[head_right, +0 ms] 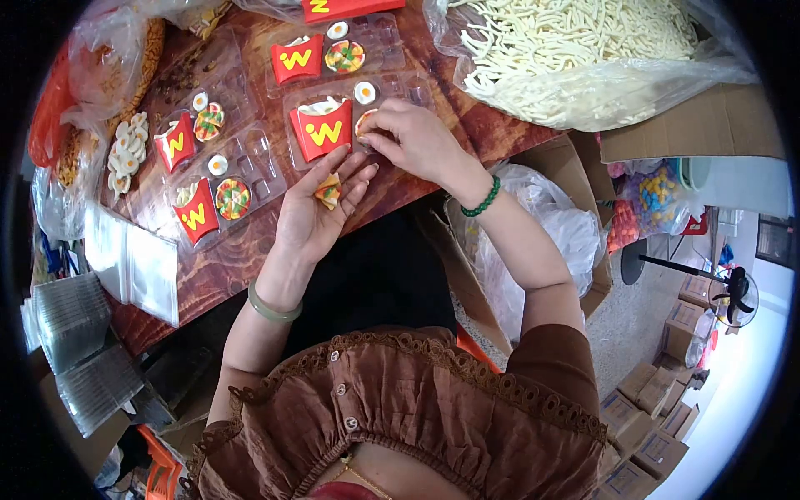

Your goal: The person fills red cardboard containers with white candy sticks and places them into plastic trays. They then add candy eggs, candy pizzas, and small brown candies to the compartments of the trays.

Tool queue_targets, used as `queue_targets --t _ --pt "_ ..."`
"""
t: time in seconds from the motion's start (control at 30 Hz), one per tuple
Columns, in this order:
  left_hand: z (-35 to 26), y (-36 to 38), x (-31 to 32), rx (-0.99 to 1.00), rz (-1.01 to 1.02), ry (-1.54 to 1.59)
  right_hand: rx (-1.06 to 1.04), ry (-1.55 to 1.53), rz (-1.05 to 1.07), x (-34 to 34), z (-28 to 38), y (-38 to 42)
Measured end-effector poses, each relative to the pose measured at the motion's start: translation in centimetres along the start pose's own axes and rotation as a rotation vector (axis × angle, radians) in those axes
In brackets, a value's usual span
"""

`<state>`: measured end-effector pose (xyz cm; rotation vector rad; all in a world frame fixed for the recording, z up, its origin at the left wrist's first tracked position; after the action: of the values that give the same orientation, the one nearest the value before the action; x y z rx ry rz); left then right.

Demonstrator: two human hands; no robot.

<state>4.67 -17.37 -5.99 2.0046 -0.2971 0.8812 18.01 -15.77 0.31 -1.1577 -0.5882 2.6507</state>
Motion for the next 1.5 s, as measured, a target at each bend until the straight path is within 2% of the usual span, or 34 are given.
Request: queue_targets --t 0.03,0.17,0.23,0.27,0.33,0.5,0.6,0.73,0.8,0.87,0.93,1.07,1.13,1.27,1.33,1.4,1.43,1.47,1.5 --pt "0.0 0.0 0.0 -0.012 -0.005 0.009 -0.092 0.016 -0.028 -0.1 0.4 0.3" --pt "0.1 0.2 0.4 -0.042 0.026 0.049 -0.098 0.017 -0.007 0.0 0.0 0.9" --pt "0.1 0.5 0.9 -0.049 0.049 0.061 0.123 -0.18 -0.051 -0.5 0.0 0.6" --pt "0.1 0.7 1.1 -0.055 0.068 0.075 0.121 -0.183 -0.048 -0.7 0.8 0.5" --pt "0.1 0.9 1.4 -0.04 0.075 0.059 0.178 -0.311 0.098 -0.1 2.7 0.7" --pt "0.5 0.9 1.9 -0.046 0.112 0.018 0.176 -0.313 0.191 0.6 3.1 1.0" --pt "0.9 1.0 1.7 -0.062 0.16 -0.084 0.099 -0.281 0.095 -0.8 2.9 0.8" --pt "1.3 0.7 1.0 -0.098 0.092 -0.093 0.111 -0.158 0.121 -2.7 0.8 -0.2" --pt "1.3 0.5 0.8 -0.103 0.065 -0.094 -0.08 0.222 0.215 -2.5 0.6 -0.6" --pt "1.4 0.2 0.7 -0.107 0.033 -0.071 -0.082 0.258 0.25 -2.1 0.4 -1.2" --pt "1.6 -0.1 0.7 -0.112 0.022 -0.063 -0.184 0.355 0.313 -1.0 0.6 -1.6" --pt "2.0 -0.5 0.4 -0.128 0.014 -0.037 -0.048 0.361 0.321 0.4 -1.0 -1.5" --pt "2.0 -0.6 0.4 -0.133 0.009 -0.027 0.07 0.201 0.243 0.2 -1.9 -1.2" --pt "1.8 0.2 1.8 -0.151 0.056 0.026 0.154 0.021 0.141 -0.7 -1.7 -0.3" --pt "1.7 0.4 2.0 -0.143 0.087 0.051 0.108 -0.257 0.149 -1.5 0.6 0.0" --pt "1.7 0.5 2.5 -0.137 0.12 0.074 0.151 -0.273 0.283 -1.2 2.4 0.6" --pt "1.7 0.6 3.1 -0.14 0.161 0.112 0.056 -0.253 0.278 -0.9 2.8 1.0" --pt "1.7 0.7 3.6 -0.142 0.203 0.15 0.058 -0.25 0.275 -1.2 3.0 1.0" --pt "1.7 0.6 3.7 -0.142 0.204 0.149 0.142 -0.271 0.323 -1.1 2.9 1.0"
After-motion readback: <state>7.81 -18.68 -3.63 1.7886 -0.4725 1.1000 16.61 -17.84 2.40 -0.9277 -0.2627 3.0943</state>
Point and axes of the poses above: each hand's wrist, its own y-axis away from the middle knuckle, its own x-axis out of the palm, z = x × y, the point moved 8 cm from there along -y, towards the middle knuckle, and after that the axes turned 14 degrees about -z, right-handed, at the moved point
